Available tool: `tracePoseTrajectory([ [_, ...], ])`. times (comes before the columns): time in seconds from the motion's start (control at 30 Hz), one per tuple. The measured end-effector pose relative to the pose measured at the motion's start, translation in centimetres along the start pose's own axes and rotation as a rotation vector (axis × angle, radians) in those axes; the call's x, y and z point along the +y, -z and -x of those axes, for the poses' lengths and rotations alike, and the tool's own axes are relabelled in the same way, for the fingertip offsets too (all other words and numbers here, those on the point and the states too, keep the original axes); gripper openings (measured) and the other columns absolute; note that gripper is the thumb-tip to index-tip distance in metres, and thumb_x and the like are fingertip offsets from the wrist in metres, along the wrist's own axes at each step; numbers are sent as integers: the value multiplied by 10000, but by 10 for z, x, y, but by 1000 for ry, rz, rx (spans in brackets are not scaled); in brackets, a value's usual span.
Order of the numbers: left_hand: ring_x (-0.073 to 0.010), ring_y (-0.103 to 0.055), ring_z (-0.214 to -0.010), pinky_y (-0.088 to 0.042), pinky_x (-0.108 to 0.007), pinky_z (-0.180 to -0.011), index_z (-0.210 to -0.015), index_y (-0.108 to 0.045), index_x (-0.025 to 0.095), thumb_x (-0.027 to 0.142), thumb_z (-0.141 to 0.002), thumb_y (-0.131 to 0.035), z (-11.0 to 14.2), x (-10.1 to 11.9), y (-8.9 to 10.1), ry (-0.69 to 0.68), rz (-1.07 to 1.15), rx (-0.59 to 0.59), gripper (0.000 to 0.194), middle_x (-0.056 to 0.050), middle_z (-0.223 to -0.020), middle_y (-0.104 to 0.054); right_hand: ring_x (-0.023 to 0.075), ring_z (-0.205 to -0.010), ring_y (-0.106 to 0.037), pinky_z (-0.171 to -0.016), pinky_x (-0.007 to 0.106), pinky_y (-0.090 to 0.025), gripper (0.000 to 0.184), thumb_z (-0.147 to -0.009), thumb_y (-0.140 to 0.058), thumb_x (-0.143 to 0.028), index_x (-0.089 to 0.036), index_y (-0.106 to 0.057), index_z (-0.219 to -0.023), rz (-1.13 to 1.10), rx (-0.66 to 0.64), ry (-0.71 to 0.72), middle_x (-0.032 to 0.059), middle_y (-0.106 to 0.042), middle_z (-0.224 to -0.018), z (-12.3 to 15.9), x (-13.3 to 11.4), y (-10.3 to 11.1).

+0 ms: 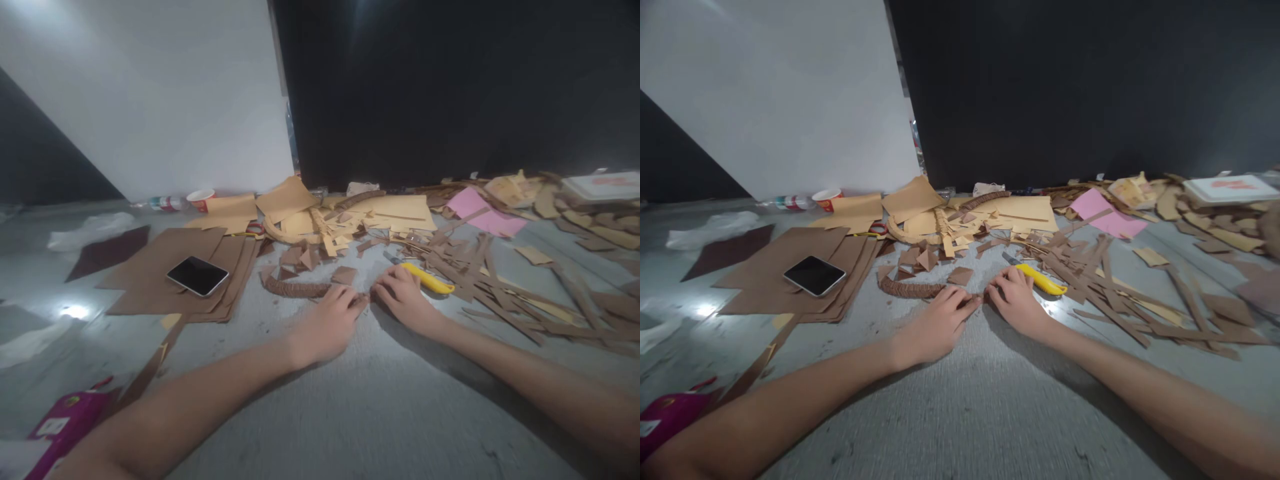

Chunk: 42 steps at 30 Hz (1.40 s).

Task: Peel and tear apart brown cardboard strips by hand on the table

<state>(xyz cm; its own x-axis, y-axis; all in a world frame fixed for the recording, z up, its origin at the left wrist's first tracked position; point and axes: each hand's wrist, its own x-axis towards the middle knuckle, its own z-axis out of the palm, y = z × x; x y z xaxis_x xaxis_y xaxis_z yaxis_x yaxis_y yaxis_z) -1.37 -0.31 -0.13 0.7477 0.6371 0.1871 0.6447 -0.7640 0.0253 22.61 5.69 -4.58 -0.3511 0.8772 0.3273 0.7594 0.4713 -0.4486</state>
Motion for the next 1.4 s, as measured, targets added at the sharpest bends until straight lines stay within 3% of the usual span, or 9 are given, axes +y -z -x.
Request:
tracePoseTrajectory([
  [0.2,-304,-527,-1258,-465,-445,-1129,-1461,-589,63,103,-1060,-423,-1,1,3,-11,-23,-16,436,-172,-1305,-627,299,-1109,-599,-991,504,-418,324,-1076,-535,-316,-222,-702,-814,-23,-29,-24,91,-663,-1122,-6,-3,-1],
  [0.33,-292,-535,-1245,-470,-439,-1133,-1450,-598,103,106,-1063,-409,-1,1,2,18,-15,-11,431,-149,-1320,-629,287,-1096,-610,-979,478,-409,205,-1035,-648,-361,-240,-729,-890,-73,-55,13,74,-668,-1114,-6,-11,6],
  [0.77,-290,-504,-1434,-427,-464,-1244,-1494,-553,118,83,-1013,-413,0,-1,-4,68,91,35,502,-158,-1475,-601,261,-1037,-642,-957,447,-425,68,-978,-746,-255,-250,-778,-918,-145,37,62,65,-677,-1069,-6,-8,4],
  [0.93,-289,-485,-1488,-419,-505,-1272,-1522,-514,151,114,-1028,-405,1,-2,-9,114,177,59,507,-157,-1532,-572,236,-961,-666,-919,426,-458,122,-1022,-709,-295,-264,-799,-946,-225,74,136,60,-695,-1034,-4,-8,6],
  [1.07,-296,-444,-1531,-411,-559,-1283,-1569,-432,167,113,-1031,-405,4,-2,-15,240,232,172,541,-162,-1597,-504,248,-944,-647,-906,441,-450,232,-1089,-620,-371,-302,-834,-1031,-134,185,221,73,-703,-999,-1,-8,15],
  [1.17,-300,-424,-1542,-398,-567,-1291,-1583,-402,143,112,-1034,-409,4,-2,-15,262,219,203,550,-176,-1609,-487,254,-937,-606,-905,455,-416,286,-1121,-558,-350,-322,-836,-1059,37,89,347,79,-708,-969,1,-8,26],
  [1.27,-298,-434,-1533,-409,-550,-1281,-1568,-438,135,137,-1056,-402,3,-2,-13,231,190,155,513,-174,-1582,-522,246,-927,-573,-872,435,-401,302,-1135,-519,-307,-317,-820,-1103,104,-52,472,76,-707,-973,0,-5,35],
  [1.4,-276,-503,-1469,-423,-488,-1261,-1512,-534,145,163,-1082,-402,3,-2,-10,147,142,79,450,-140,-1494,-618,238,-919,-557,-848,415,-392,324,-1144,-486,-270,-298,-808,-1121,121,-116,591,68,-690,-951,-5,0,34],
])
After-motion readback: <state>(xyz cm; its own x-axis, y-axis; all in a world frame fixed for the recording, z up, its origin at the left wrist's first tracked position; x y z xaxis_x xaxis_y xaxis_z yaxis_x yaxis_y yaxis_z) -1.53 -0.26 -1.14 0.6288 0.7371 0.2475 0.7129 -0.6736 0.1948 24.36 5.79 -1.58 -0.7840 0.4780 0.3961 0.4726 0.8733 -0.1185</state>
